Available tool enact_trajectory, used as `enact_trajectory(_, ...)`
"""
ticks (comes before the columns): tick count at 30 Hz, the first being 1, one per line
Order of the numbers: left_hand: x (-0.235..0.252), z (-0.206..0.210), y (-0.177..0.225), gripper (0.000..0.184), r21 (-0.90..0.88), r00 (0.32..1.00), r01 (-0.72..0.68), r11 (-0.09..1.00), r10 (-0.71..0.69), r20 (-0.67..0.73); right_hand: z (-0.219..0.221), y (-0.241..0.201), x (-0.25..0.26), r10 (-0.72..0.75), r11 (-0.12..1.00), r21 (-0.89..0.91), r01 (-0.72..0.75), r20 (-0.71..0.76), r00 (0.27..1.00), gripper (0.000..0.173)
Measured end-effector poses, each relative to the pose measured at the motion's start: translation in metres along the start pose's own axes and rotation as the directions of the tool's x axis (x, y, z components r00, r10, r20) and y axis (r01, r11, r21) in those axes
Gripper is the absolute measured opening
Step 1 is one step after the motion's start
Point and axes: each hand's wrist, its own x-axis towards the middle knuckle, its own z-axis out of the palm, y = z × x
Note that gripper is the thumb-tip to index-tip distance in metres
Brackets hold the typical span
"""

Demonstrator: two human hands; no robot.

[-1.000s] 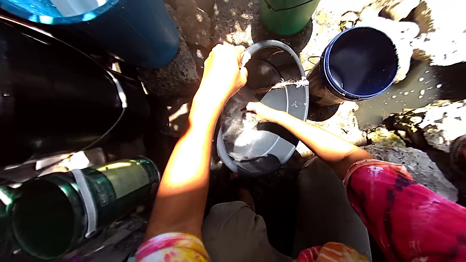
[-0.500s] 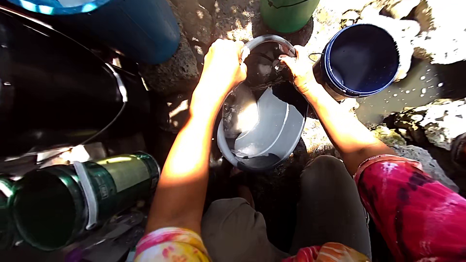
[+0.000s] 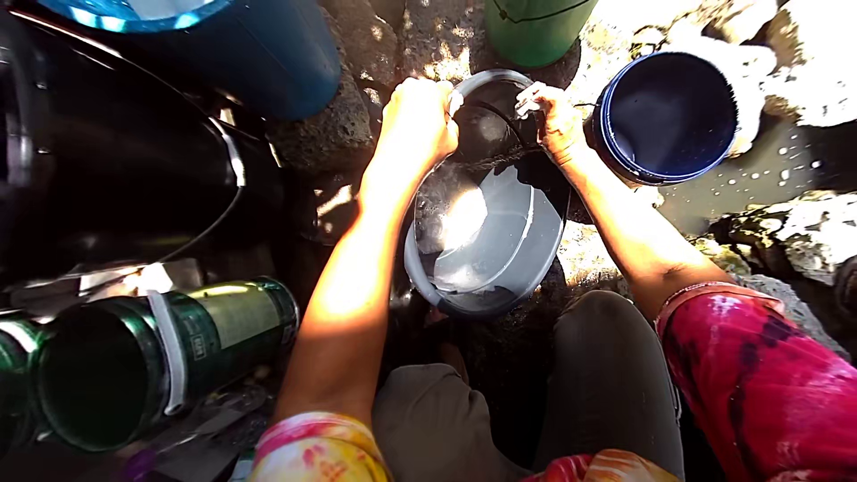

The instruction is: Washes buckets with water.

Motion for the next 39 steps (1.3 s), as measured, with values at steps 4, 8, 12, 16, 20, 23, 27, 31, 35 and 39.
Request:
enact_trajectory(4,0.001,0.002,-0.003,0.032,-0.024,0.999,-0.039,0.999,0.038,-0.018,-0.006,-0.005,0.0,0.176,0.984,-0.006,-0.177,-0.083,0.981,0.034)
enact_trajectory(8,0.003,0.002,-0.003,0.033,-0.02,1.0,-0.027,0.999,0.027,-0.013,-0.037,-0.017,0.017,0.411,0.911,-0.14,-0.387,0.229,0.882,0.036)
enact_trajectory(12,0.003,0.002,-0.001,0.033,-0.011,1.0,-0.023,1.0,0.023,-0.012,-0.059,-0.035,0.0,0.461,0.876,-0.264,-0.404,0.206,0.863,0.034)
enact_trajectory(16,0.003,0.003,-0.003,0.032,-0.019,0.999,-0.037,0.999,0.037,-0.016,-0.029,-0.057,-0.045,0.06,0.987,-0.146,-0.074,-0.098,0.993,0.026)
enact_trajectory(20,0.003,0.003,-0.003,0.032,-0.017,0.999,-0.037,0.999,0.037,-0.016,0.025,-0.089,-0.045,0.086,0.992,0.031,-0.123,0.552,0.83,0.029)
enact_trajectory(23,0.002,0.003,-0.005,0.032,-0.016,0.999,-0.045,0.999,0.045,-0.026,0.084,-0.093,-0.049,0.12,0.993,-0.104,-0.059,0.849,0.514,0.029)
enact_trajectory(27,0.002,0.004,-0.004,0.031,-0.017,0.998,-0.048,0.999,0.048,-0.042,0.099,-0.143,-0.076,0.211,0.965,-0.201,-0.166,0.976,0.046,0.041)
enact_trajectory(31,0.001,0.004,-0.003,0.031,-0.019,0.999,-0.031,0.999,0.03,-0.036,0.108,-0.18,-0.046,-0.092,0.943,0.091,-0.321,0.996,0.013,0.028)
enact_trajectory(35,-0.001,0.004,-0.004,0.032,-0.017,0.999,-0.022,1.0,0.021,-0.037,0.104,-0.202,-0.007,0.252,0.065,0.411,-0.909,0.875,0.414,0.024)
enact_trajectory(39,-0.004,0.006,-0.007,0.029,-0.027,0.996,-0.071,0.997,0.069,-0.056,0.08,-0.187,0.031,0.42,0.262,0.444,-0.857,0.747,0.515,0.036)
